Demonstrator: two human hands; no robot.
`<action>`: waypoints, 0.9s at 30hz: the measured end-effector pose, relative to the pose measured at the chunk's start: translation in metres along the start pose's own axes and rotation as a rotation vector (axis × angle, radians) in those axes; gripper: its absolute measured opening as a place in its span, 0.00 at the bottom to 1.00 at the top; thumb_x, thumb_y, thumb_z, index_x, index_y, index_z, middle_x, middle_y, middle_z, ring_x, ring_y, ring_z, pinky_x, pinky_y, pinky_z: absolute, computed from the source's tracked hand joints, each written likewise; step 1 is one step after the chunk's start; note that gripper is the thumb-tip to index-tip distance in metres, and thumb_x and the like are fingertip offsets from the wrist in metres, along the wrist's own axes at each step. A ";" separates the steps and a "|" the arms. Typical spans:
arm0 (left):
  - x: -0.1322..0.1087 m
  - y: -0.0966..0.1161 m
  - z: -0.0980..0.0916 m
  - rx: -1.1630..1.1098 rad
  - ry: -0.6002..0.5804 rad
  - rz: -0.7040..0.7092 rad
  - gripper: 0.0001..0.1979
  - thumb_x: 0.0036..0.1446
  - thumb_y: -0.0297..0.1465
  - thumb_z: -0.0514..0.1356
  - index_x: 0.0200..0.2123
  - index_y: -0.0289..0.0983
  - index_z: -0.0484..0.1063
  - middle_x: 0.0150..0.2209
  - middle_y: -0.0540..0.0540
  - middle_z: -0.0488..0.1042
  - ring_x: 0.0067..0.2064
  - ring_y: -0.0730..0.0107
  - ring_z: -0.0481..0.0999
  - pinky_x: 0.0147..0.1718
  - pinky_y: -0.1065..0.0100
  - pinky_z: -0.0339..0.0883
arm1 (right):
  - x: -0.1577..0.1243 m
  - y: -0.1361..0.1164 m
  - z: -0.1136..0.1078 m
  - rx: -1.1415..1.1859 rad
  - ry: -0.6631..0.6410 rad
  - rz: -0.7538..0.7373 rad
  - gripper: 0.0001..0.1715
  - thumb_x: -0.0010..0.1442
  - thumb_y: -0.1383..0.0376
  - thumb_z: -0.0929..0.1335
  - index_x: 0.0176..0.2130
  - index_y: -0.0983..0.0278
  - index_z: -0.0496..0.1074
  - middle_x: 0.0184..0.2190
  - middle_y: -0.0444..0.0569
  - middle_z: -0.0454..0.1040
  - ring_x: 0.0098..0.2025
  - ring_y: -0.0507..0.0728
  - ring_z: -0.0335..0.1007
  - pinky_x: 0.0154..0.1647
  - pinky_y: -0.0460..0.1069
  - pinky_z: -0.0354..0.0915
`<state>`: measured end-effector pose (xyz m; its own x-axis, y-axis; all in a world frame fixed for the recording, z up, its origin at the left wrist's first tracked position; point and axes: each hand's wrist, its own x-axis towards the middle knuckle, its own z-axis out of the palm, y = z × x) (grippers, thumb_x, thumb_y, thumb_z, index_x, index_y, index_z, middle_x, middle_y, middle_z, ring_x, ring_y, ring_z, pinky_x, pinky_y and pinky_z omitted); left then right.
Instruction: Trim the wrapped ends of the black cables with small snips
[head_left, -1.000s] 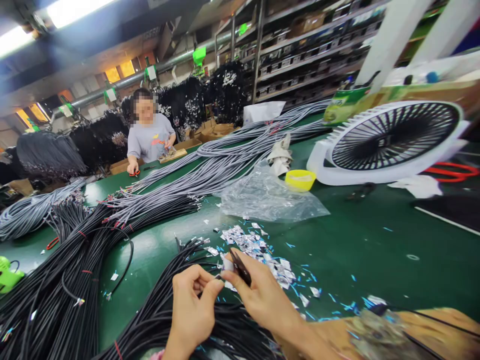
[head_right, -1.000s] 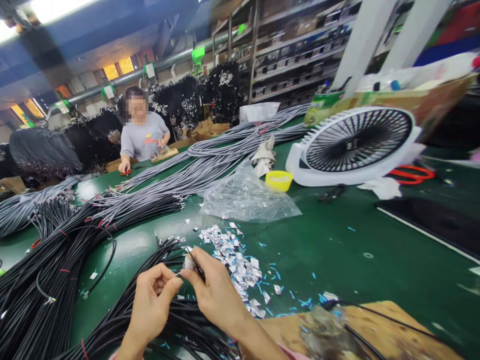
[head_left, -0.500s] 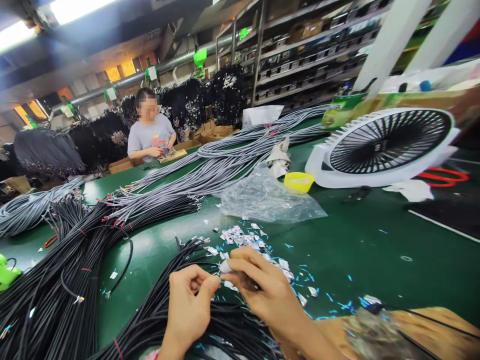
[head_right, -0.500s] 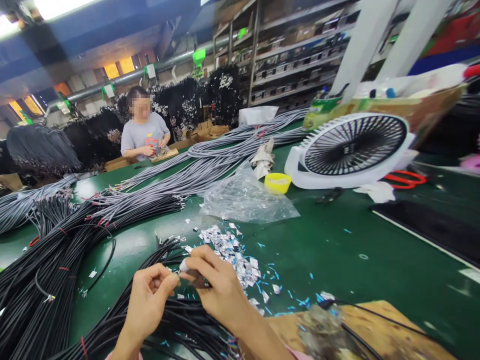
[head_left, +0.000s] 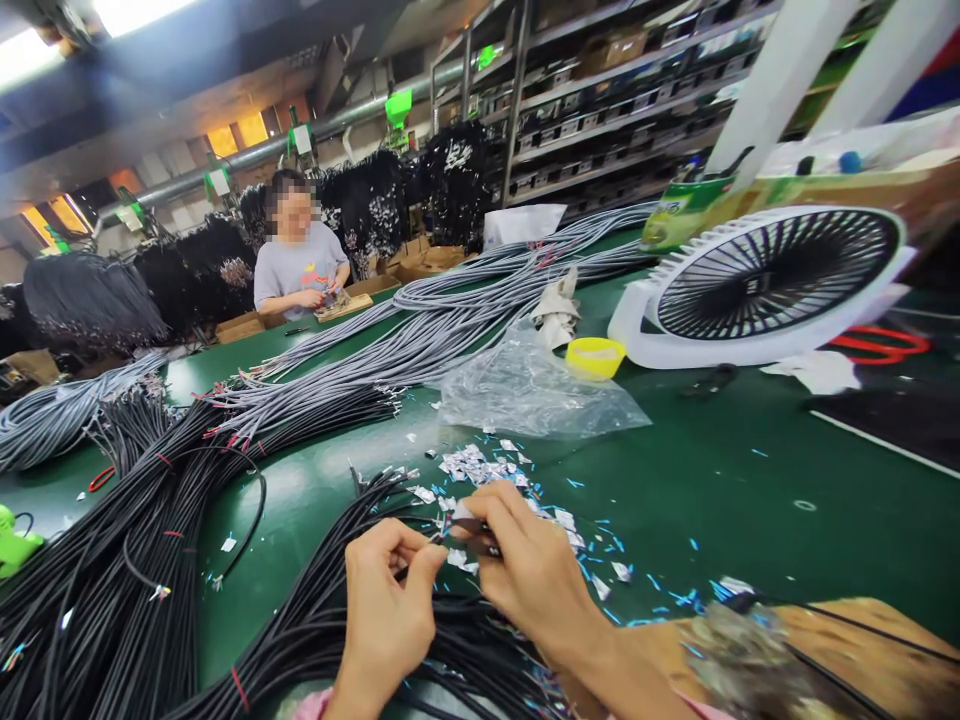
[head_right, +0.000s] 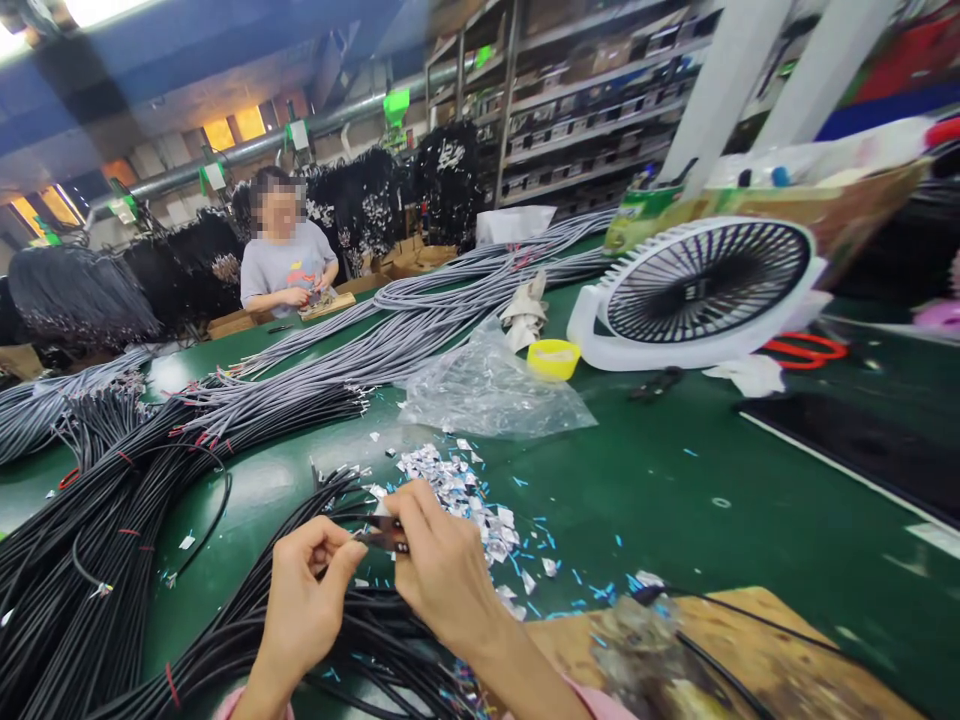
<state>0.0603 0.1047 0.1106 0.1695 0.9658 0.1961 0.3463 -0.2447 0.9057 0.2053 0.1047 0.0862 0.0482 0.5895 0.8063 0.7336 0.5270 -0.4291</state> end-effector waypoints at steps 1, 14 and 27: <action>0.000 0.000 0.000 -0.013 0.012 -0.004 0.11 0.50 0.32 0.57 0.19 0.35 0.66 0.17 0.52 0.64 0.21 0.74 0.62 0.20 0.73 0.53 | 0.000 0.001 -0.002 -0.018 0.055 0.034 0.16 0.50 0.81 0.59 0.32 0.61 0.60 0.26 0.45 0.61 0.24 0.54 0.62 0.21 0.45 0.59; 0.002 0.002 -0.007 -0.001 -0.049 -0.034 0.13 0.51 0.33 0.55 0.18 0.34 0.69 0.17 0.49 0.67 0.21 0.73 0.64 0.21 0.73 0.54 | 0.005 -0.008 -0.002 0.292 -0.148 -0.064 0.12 0.56 0.78 0.60 0.33 0.60 0.60 0.26 0.44 0.63 0.23 0.52 0.62 0.20 0.44 0.60; 0.006 0.002 -0.002 -0.040 -0.170 -0.102 0.17 0.53 0.38 0.52 0.17 0.35 0.66 0.15 0.53 0.59 0.19 0.76 0.57 0.19 0.73 0.50 | 0.005 -0.008 -0.001 -0.291 0.000 -0.239 0.20 0.40 0.80 0.56 0.32 0.62 0.60 0.25 0.46 0.68 0.17 0.52 0.62 0.19 0.45 0.55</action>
<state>0.0602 0.1103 0.1149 0.2897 0.9563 0.0394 0.3331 -0.1394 0.9325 0.2008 0.1027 0.0940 -0.1474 0.4706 0.8699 0.8862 0.4534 -0.0951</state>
